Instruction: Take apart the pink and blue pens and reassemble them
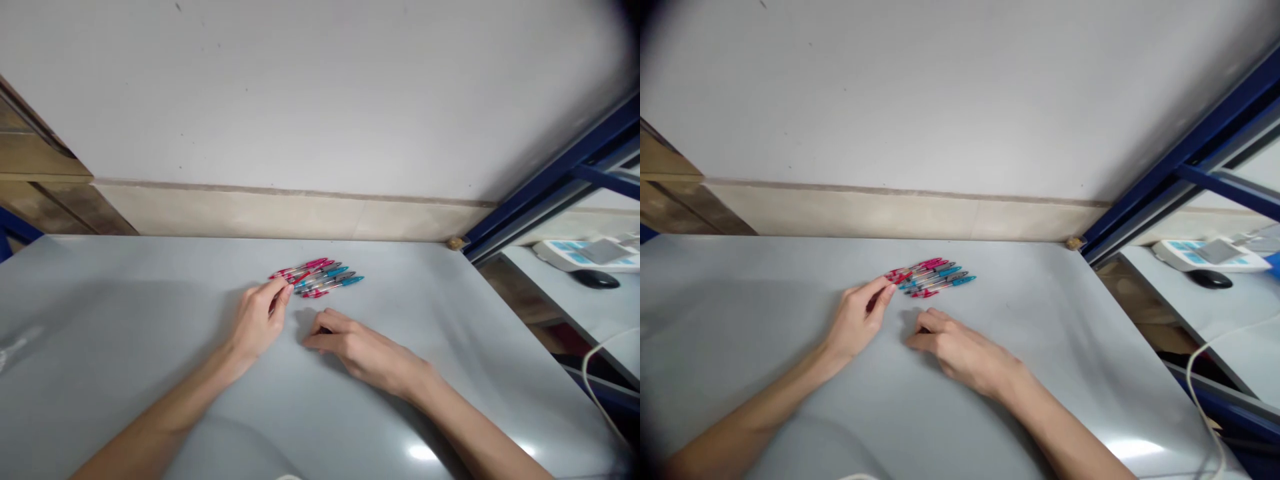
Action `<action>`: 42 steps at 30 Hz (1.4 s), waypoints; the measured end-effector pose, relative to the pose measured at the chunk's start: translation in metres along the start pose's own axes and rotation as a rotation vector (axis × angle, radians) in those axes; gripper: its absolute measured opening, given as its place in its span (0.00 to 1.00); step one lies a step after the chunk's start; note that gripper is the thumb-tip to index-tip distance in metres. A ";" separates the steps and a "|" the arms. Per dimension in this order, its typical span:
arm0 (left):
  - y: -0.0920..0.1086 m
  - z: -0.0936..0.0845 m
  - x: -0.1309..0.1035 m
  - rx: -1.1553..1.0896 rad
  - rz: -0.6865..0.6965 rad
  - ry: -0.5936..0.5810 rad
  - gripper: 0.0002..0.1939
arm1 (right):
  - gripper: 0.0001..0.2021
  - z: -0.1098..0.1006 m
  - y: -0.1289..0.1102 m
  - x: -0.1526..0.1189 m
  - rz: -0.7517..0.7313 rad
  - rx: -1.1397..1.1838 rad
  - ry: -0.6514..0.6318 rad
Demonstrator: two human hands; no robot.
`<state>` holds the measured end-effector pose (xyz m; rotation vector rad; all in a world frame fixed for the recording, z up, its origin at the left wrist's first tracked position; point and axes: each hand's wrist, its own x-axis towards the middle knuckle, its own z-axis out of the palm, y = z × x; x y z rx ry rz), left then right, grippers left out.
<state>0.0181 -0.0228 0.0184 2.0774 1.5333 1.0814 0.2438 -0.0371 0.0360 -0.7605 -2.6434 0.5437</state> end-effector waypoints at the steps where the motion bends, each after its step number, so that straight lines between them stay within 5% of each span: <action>1: 0.000 0.000 0.000 0.005 0.003 -0.002 0.17 | 0.14 0.000 -0.001 0.000 -0.004 0.020 -0.028; 28: -0.001 0.001 -0.002 0.287 0.084 -0.040 0.14 | 0.14 0.005 0.005 0.008 -0.247 -0.231 0.011; 32: 0.000 0.002 -0.002 0.282 0.070 -0.042 0.15 | 0.14 0.000 0.007 0.007 -0.109 -0.133 0.209; 35: 0.001 0.002 -0.002 0.214 0.030 -0.052 0.16 | 0.07 -0.005 0.008 0.006 0.151 0.122 0.375; 39: 0.003 0.003 -0.002 0.148 -0.003 -0.064 0.15 | 0.05 -0.009 0.008 0.004 0.487 0.455 0.251; 42: 0.004 0.004 -0.002 0.107 -0.028 -0.083 0.16 | 0.06 -0.006 0.006 0.003 0.597 0.641 0.155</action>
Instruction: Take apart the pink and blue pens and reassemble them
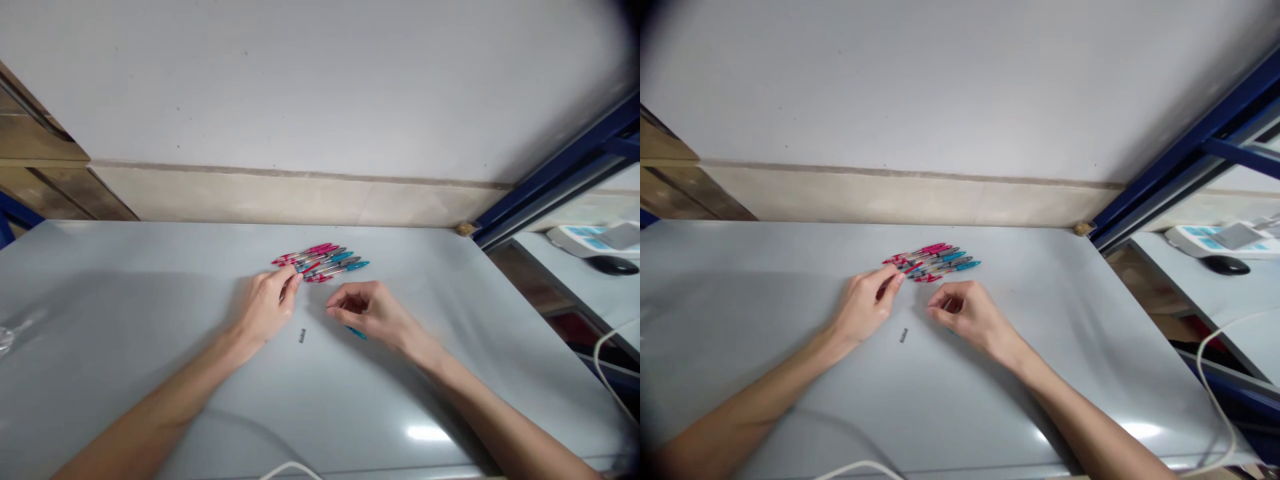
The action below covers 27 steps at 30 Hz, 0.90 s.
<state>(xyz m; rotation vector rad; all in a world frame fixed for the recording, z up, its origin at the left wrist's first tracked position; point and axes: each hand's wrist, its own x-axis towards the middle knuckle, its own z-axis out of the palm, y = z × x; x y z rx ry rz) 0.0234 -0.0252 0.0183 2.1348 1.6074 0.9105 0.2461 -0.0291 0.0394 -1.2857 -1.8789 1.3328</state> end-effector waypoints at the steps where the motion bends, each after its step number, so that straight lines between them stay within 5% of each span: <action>1: 0.000 0.000 0.000 -0.015 -0.009 -0.008 0.16 | 0.06 0.001 0.001 0.000 0.018 0.032 -0.016; 10: 0.010 -0.007 0.001 0.108 -0.131 -0.206 0.14 | 0.09 0.003 0.005 0.005 0.015 0.046 0.009; 17: 0.020 -0.023 -0.005 0.079 -0.267 -0.328 0.16 | 0.04 0.013 0.000 -0.002 -0.041 -0.323 0.112; 27: 0.025 -0.026 -0.017 -0.115 -0.310 -0.452 0.19 | 0.07 0.021 -0.002 -0.008 -0.155 -0.557 0.125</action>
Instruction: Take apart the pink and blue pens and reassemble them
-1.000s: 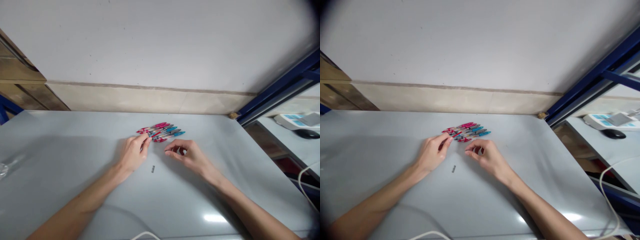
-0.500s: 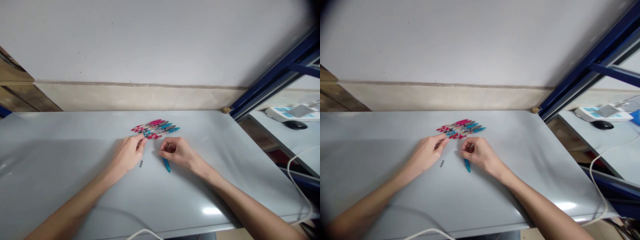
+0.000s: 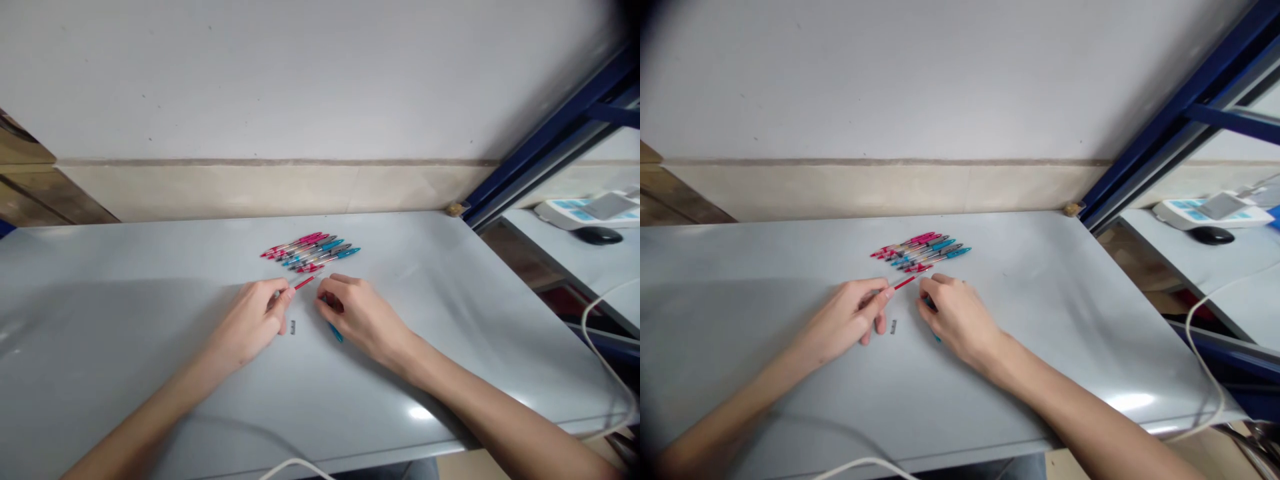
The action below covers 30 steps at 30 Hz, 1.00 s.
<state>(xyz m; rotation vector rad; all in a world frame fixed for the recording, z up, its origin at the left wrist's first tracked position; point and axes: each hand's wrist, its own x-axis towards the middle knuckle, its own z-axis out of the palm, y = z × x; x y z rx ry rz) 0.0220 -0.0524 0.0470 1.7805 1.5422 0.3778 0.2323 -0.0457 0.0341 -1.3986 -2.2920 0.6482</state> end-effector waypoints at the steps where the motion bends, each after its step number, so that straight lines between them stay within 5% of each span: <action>1: 0.001 0.000 0.000 -0.014 0.014 0.000 0.19 | 0.07 0.000 0.000 0.000 -0.003 0.000 0.010; 4: 0.004 0.003 -0.002 -0.065 0.110 0.051 0.21 | 0.09 -0.001 0.000 0.001 -0.007 0.193 0.064; 9: 0.009 0.013 -0.006 -0.239 0.258 0.023 0.21 | 0.15 0.002 -0.002 0.005 0.122 0.969 0.033; 12: 0.007 0.016 -0.005 -0.316 0.297 0.025 0.20 | 0.15 0.003 -0.003 0.007 0.162 1.211 0.081; 19: -0.003 0.019 0.005 -0.457 0.232 0.169 0.15 | 0.17 -0.015 0.016 0.016 0.169 1.111 0.393; 25: -0.010 0.017 0.010 -0.047 0.135 0.276 0.08 | 0.23 -0.014 0.000 0.011 0.124 0.843 0.037; 30: -0.010 0.009 0.012 0.212 0.036 0.236 0.02 | 0.25 -0.001 -0.020 0.010 0.114 0.844 -0.149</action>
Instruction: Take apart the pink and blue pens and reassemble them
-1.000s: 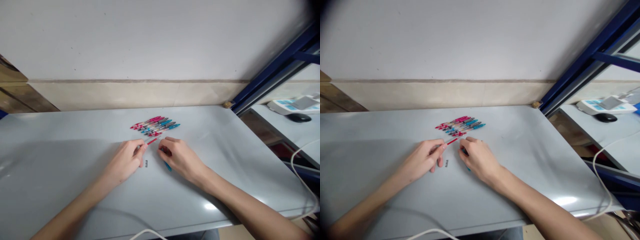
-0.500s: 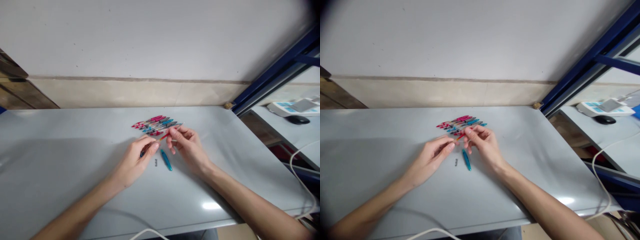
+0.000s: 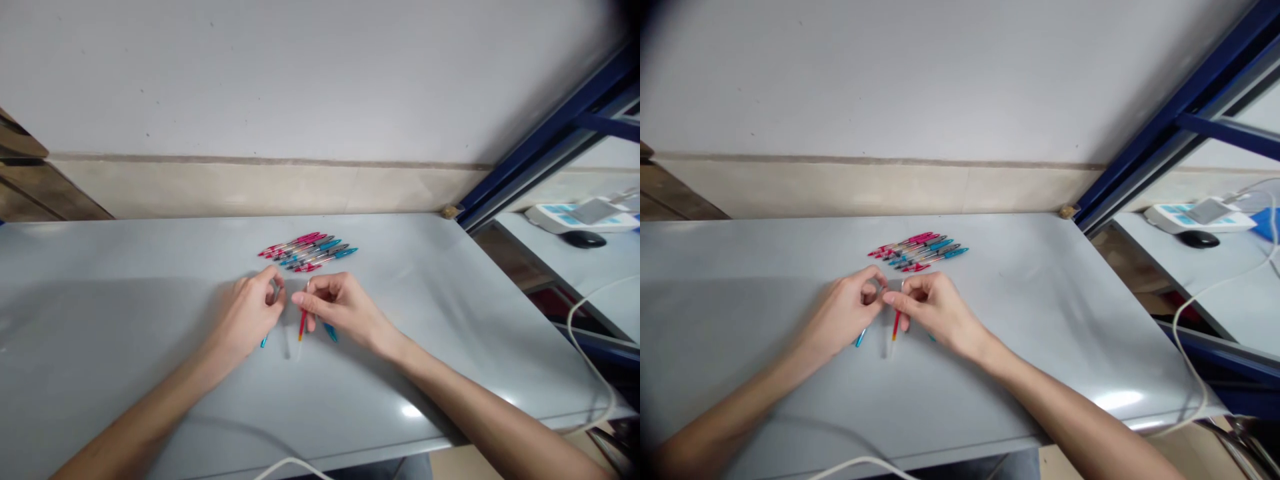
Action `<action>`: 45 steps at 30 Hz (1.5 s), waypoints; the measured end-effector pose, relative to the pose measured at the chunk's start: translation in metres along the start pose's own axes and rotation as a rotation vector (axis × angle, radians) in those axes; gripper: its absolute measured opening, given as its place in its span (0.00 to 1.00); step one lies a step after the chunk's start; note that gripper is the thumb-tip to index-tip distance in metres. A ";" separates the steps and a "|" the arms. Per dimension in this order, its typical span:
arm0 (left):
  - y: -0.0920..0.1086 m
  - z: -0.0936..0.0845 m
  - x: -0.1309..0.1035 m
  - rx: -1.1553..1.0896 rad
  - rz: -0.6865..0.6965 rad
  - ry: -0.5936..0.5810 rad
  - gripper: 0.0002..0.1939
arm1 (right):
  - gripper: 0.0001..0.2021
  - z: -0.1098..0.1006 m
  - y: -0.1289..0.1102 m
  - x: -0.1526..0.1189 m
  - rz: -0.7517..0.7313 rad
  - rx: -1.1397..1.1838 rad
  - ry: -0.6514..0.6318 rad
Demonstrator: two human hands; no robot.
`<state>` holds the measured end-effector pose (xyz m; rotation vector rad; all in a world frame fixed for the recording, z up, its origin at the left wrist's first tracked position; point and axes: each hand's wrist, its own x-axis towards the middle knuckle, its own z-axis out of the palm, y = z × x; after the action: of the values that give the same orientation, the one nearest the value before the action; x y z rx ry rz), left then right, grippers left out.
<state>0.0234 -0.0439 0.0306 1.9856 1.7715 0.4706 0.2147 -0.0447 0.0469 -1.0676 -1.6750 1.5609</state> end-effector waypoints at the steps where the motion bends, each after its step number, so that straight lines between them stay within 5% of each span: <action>1: 0.000 -0.002 0.001 0.041 -0.014 -0.016 0.01 | 0.26 0.002 0.000 0.001 0.024 -0.006 -0.018; 7: -0.005 -0.006 0.002 0.295 -0.013 -0.037 0.05 | 0.26 0.003 0.006 0.010 0.152 -0.154 -0.028; 18: 0.000 -0.004 -0.004 0.463 0.040 -0.058 0.08 | 0.21 0.016 -0.005 0.021 -0.043 -0.799 0.186; 29: 0.003 -0.011 -0.003 0.421 0.036 -0.066 0.12 | 0.10 -0.056 0.021 0.029 -0.393 -1.014 0.286; 45: -0.003 -0.017 0.005 0.200 -0.002 -0.068 0.20 | 0.09 -0.070 0.032 0.036 -0.370 -1.061 0.157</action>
<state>0.0131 -0.0376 0.0432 2.1061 1.8409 0.2293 0.2616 0.0212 0.0208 -1.1861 -2.4467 0.2675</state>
